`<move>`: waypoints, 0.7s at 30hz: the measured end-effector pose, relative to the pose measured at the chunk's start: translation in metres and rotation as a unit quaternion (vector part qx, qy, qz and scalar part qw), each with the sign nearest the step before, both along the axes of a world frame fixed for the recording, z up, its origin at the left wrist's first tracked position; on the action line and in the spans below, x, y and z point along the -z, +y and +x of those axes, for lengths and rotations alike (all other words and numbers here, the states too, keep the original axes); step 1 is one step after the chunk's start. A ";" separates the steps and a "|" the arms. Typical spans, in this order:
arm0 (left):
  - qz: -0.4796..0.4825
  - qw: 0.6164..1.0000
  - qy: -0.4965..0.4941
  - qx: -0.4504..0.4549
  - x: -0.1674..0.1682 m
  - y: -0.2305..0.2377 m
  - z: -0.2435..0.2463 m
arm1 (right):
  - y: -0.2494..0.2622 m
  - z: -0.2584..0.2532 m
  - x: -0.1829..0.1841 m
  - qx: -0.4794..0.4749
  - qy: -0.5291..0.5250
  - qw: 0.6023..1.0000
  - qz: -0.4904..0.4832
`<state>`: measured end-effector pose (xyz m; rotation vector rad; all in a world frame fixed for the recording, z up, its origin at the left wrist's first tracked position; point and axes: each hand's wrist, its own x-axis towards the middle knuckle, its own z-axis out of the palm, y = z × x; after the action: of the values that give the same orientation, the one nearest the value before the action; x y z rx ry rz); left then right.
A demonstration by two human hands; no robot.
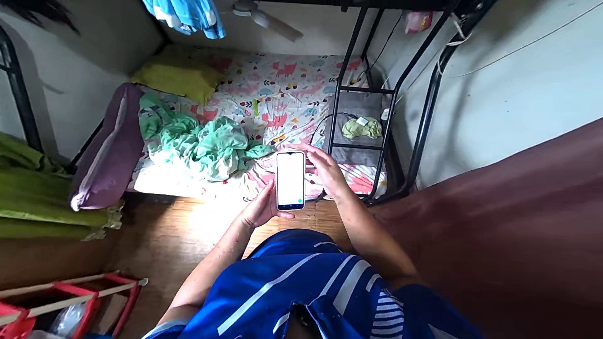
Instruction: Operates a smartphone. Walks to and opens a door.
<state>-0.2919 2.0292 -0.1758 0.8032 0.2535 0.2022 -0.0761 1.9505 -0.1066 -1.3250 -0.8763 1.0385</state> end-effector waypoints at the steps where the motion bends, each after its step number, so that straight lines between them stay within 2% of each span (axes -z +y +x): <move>1: -0.005 1.000 -0.003 0.003 0.001 0.007 0.001 | 0.005 0.006 0.004 0.005 0.003 1.000 0.002; 5: -0.012 1.000 0.001 -0.017 0.003 0.029 0.003 | 0.026 0.040 0.027 0.061 0.013 0.996 -0.065; 13: -0.072 0.983 0.021 -0.170 0.014 0.064 -0.002 | 0.044 0.131 0.109 0.105 -0.061 0.965 -0.231; 18: -0.061 0.957 0.041 -0.282 0.008 0.077 0.024 | 0.064 0.222 0.153 0.125 -0.171 0.940 -0.266; 21: -0.070 0.932 0.050 -0.352 0.000 0.083 0.052 | 0.075 0.281 0.177 0.142 -0.197 0.926 -0.290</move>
<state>-0.2395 2.1126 -0.1757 0.5527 0.6432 0.8123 0.2052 2.0253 -0.2839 -2.1493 -0.6507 0.8392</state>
